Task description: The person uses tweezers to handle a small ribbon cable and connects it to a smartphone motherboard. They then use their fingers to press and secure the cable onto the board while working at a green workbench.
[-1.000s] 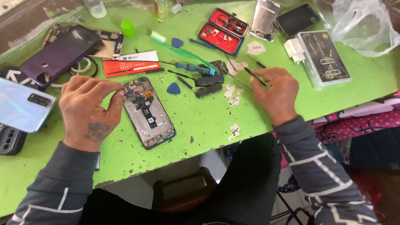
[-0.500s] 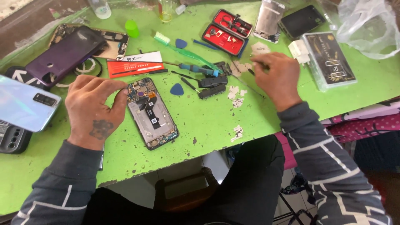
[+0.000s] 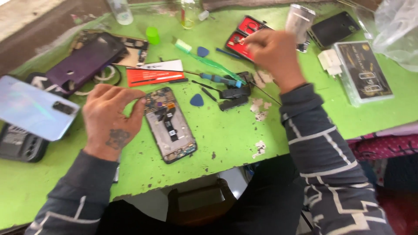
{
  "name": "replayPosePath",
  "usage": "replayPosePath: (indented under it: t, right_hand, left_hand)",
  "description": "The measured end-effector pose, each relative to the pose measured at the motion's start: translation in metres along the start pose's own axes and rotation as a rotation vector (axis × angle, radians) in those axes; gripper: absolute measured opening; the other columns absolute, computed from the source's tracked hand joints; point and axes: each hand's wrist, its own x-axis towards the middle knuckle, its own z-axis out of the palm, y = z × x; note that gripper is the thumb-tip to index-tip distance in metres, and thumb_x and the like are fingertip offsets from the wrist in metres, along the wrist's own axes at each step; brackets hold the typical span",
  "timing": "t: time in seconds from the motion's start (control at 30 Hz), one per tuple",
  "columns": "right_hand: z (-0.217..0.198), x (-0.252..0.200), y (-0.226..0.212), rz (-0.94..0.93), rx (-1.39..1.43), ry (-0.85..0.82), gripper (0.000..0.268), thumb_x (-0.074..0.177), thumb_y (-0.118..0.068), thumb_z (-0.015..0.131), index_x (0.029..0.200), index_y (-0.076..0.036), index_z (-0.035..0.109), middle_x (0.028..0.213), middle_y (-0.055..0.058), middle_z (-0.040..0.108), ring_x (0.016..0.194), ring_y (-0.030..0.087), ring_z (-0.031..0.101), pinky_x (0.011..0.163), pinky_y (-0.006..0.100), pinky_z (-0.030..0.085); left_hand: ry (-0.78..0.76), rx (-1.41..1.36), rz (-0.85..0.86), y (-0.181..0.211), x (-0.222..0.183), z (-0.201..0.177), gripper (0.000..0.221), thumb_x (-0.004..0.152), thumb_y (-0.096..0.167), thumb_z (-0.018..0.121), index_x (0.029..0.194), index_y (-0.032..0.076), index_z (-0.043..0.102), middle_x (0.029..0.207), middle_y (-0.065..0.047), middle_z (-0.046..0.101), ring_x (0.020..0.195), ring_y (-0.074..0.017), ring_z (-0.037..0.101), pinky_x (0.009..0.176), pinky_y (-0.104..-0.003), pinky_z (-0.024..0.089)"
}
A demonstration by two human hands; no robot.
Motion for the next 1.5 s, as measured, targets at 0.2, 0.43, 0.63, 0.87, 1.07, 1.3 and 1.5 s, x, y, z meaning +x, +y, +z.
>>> replayPosePath:
  t: [0.2, 0.43, 0.63, 0.87, 1.07, 1.3, 1.5]
  right_hand:
    - [-0.065, -0.028, 0.045, 0.203, -0.183, -0.049, 0.017, 0.099, -0.005, 0.07, 0.103, -0.013, 0.084, 0.099, 0.007, 0.081, 0.056, 0.005, 0.055, 0.052, 0.024, 0.051]
    - [-0.066, -0.059, 0.0, 0.271, -0.144, -0.194, 0.017, 0.102, -0.004, 0.067, 0.11, -0.008, 0.081, 0.112, 0.017, 0.079, 0.045, 0.005, 0.046, 0.038, 0.017, 0.043]
    - [-0.06, -0.064, 0.009, 0.204, -0.286, -0.186, 0.027, 0.095, -0.001, 0.073, 0.12, -0.01, 0.079, 0.119, 0.014, 0.078, 0.08, 0.017, 0.075, 0.07, 0.029, 0.064]
    - [-0.073, -0.078, 0.05, 0.389, -0.437, -0.22, 0.034, 0.094, -0.027, 0.075, 0.126, -0.016, 0.079, 0.11, 0.009, 0.079, 0.085, 0.021, 0.071, 0.079, 0.039, 0.056]
    - [-0.059, -0.088, 0.06, 0.377, -0.511, -0.174, 0.01, 0.096, -0.019, 0.077, 0.102, -0.012, 0.081, 0.103, 0.009, 0.078, 0.086, 0.022, 0.069, 0.079, 0.039, 0.058]
    - [-0.043, -0.092, 0.104, 0.169, -0.677, -0.014, 0.022, 0.081, -0.03, 0.07, 0.095, -0.022, 0.084, 0.089, 0.007, 0.079, 0.081, 0.034, 0.074, 0.067, 0.045, 0.056]
    - [-0.059, -0.05, 0.009, 0.574, -0.701, -0.473, 0.038, 0.084, -0.016, 0.076, 0.122, -0.015, 0.074, 0.109, 0.017, 0.077, 0.1, 0.031, 0.07, 0.097, 0.046, 0.057]
  left_hand:
    - [-0.02, -0.071, -0.026, 0.002, -0.002, 0.003, 0.006, 0.097, 0.01, 0.084, 0.099, 0.015, 0.082, 0.09, -0.003, 0.077, 0.092, -0.0303, 0.067, 0.086, -0.045, 0.054]
    - [-0.02, -0.037, -0.016, 0.002, -0.002, 0.005, 0.006, 0.097, 0.01, 0.085, 0.098, 0.016, 0.083, 0.09, -0.002, 0.079, 0.09, -0.0272, 0.07, 0.087, -0.043, 0.055]
    - [-0.023, -0.068, -0.011, 0.001, -0.004, 0.003, 0.005, 0.099, 0.01, 0.084, 0.101, 0.015, 0.083, 0.091, -0.004, 0.078, 0.089, -0.0301, 0.069, 0.086, -0.046, 0.055]
    - [-0.009, -0.041, 0.018, 0.0, -0.001, 0.004, 0.007, 0.097, 0.009, 0.082, 0.099, 0.016, 0.082, 0.089, -0.002, 0.079, 0.088, -0.0269, 0.069, 0.085, -0.043, 0.054]
    - [0.001, -0.034, 0.022, 0.003, 0.0, 0.002, 0.005, 0.098, 0.012, 0.08, 0.099, 0.016, 0.083, 0.087, -0.002, 0.079, 0.084, -0.0216, 0.07, 0.085, -0.042, 0.055]
    - [0.053, -0.023, 0.018, 0.001, 0.001, -0.002, 0.004, 0.094, 0.015, 0.08, 0.095, 0.018, 0.082, 0.084, 0.0, 0.078, 0.085, -0.0232, 0.068, 0.076, -0.039, 0.053]
    - [0.091, -0.065, -0.012, 0.004, 0.003, -0.005, 0.005, 0.095, 0.011, 0.081, 0.092, 0.014, 0.08, 0.084, -0.001, 0.077, 0.082, -0.0216, 0.063, 0.075, -0.04, 0.054]
